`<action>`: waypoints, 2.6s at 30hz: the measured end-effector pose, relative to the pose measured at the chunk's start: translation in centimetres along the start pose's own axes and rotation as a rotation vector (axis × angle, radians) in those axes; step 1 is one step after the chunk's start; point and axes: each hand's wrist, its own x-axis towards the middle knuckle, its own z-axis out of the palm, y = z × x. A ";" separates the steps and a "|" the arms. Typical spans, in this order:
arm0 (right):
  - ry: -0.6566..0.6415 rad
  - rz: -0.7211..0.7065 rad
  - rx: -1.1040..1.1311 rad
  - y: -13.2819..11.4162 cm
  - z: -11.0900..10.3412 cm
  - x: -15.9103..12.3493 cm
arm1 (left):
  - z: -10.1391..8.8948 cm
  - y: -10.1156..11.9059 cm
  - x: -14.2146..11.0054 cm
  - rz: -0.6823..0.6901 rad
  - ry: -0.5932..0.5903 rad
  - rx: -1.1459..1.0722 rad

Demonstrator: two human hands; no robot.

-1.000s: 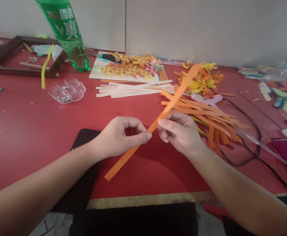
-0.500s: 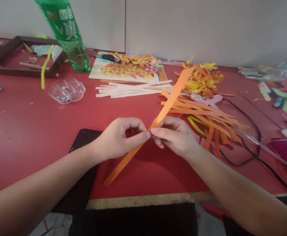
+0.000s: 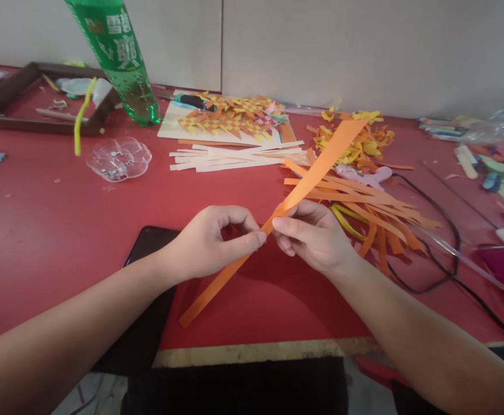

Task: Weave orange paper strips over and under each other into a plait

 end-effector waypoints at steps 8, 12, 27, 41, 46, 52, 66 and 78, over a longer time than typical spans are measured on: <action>0.079 0.068 0.024 -0.7 -0.1 0.2 | -0.1 0.1 0.1 -0.043 -0.023 -0.005; 0.039 0.047 0.012 -0.4 -0.3 0.2 | 0.0 0.0 0.1 -0.081 -0.034 0.030; -0.012 0.035 -0.113 0.4 -0.4 -0.2 | 0.1 0.2 0.0 -0.061 -0.048 0.111; 0.007 0.067 -0.098 0.3 -0.1 -0.2 | 0.0 0.1 -0.1 -0.066 -0.053 0.099; 0.035 0.061 -0.097 0.5 0.0 0.0 | 0.1 0.1 0.0 -0.050 -0.042 0.100; 0.019 0.060 -0.113 0.4 -0.1 -0.1 | 0.1 0.2 0.0 -0.035 -0.038 0.087; 0.041 0.073 -0.125 0.3 -0.1 -0.3 | 0.1 0.2 0.0 -0.021 -0.038 0.069; 0.035 0.069 -0.055 0.3 0.0 -0.1 | 0.0 -0.1 0.0 -0.028 -0.023 0.029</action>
